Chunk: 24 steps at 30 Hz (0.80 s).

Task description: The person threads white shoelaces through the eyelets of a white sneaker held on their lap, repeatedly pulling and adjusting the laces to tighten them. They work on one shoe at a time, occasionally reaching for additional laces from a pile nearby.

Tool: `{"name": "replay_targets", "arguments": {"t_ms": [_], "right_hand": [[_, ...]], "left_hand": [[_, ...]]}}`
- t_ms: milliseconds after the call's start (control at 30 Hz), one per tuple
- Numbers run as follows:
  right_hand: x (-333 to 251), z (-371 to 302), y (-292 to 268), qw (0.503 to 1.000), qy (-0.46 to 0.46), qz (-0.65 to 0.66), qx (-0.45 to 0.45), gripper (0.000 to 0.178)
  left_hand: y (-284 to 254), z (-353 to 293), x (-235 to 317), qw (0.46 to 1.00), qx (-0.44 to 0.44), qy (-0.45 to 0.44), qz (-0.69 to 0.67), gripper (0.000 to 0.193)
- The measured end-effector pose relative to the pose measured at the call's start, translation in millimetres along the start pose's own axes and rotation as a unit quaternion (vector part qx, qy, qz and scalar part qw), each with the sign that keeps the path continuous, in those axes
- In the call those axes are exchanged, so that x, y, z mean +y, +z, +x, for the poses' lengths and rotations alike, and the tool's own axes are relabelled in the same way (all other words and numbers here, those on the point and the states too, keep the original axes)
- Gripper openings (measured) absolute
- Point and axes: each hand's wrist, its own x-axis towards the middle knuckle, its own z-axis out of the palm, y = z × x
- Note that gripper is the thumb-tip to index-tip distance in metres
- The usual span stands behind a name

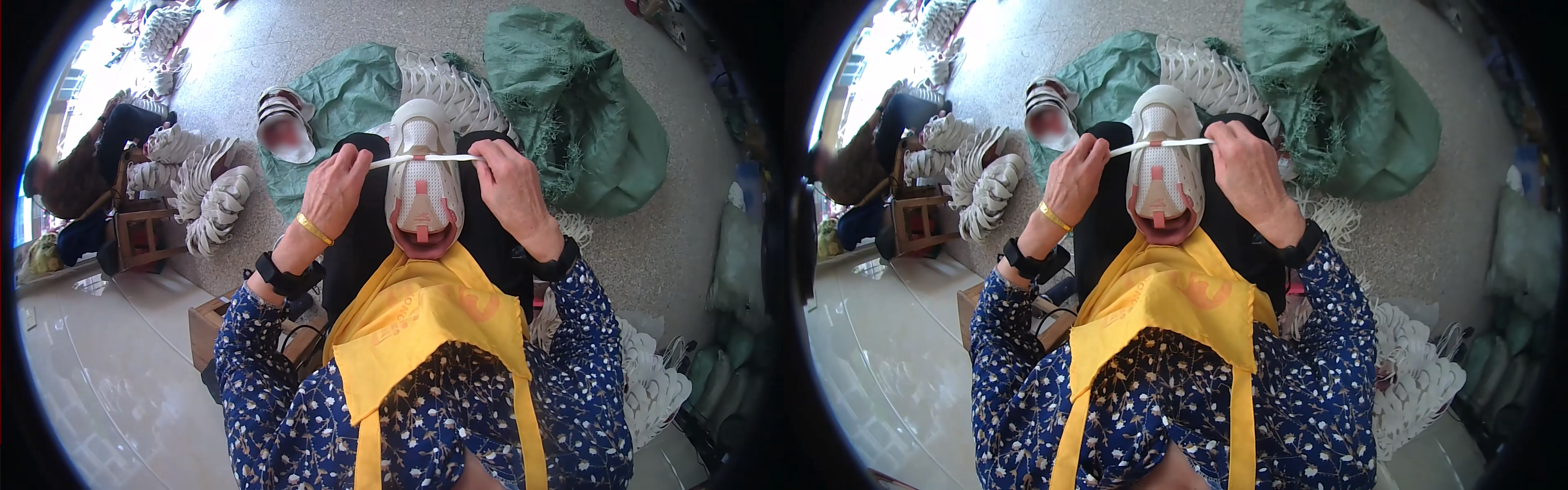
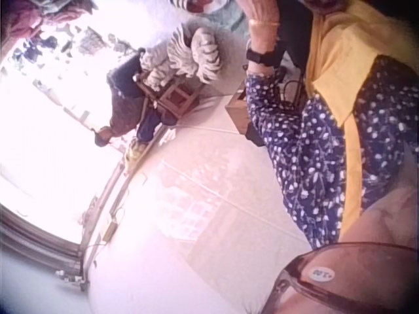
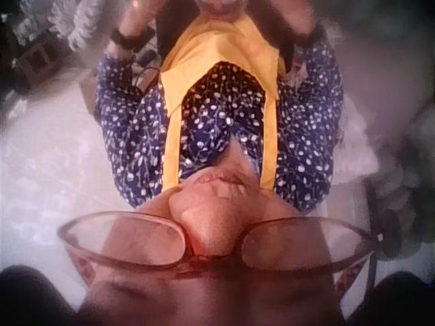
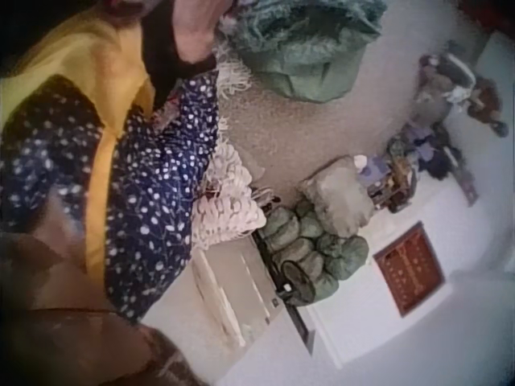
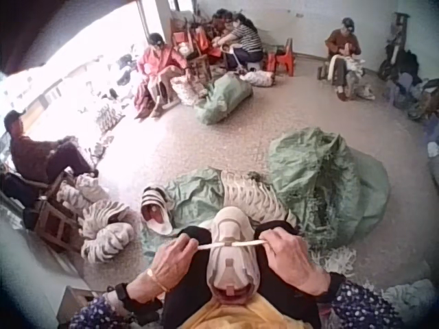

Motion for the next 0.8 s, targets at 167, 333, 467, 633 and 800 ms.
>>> {"name": "replay_targets", "arguments": {"t_ms": [167, 333, 467, 633, 800], "right_hand": [[9, -1, -3, 1.0, 0.001, 0.012, 0.025, 0.012], [17, -9, -15, 0.998, 0.024, 0.025, 0.046, 0.013], [33, -17, -27, 0.996, 0.065, -0.005, 0.064, 0.015], [72, -39, -41, 0.989, 0.126, -0.012, 0.081, 0.016], [96, -68, -55, 0.97, 0.229, 0.024, 0.079, 0.019]], "left_hand": [[1, -2, -6, 0.997, -0.032, -0.052, -0.035, 0.013], [-23, 5, -15, 0.975, -0.073, -0.08, -0.195, 0.019], [-20, -1, -16, 0.991, -0.023, 0.01, -0.134, 0.019], [-6, -8, -26, 0.996, 0.011, 0.036, -0.077, 0.02], [-9, -23, -50, 0.996, 0.059, -0.008, -0.061, 0.013]]}}
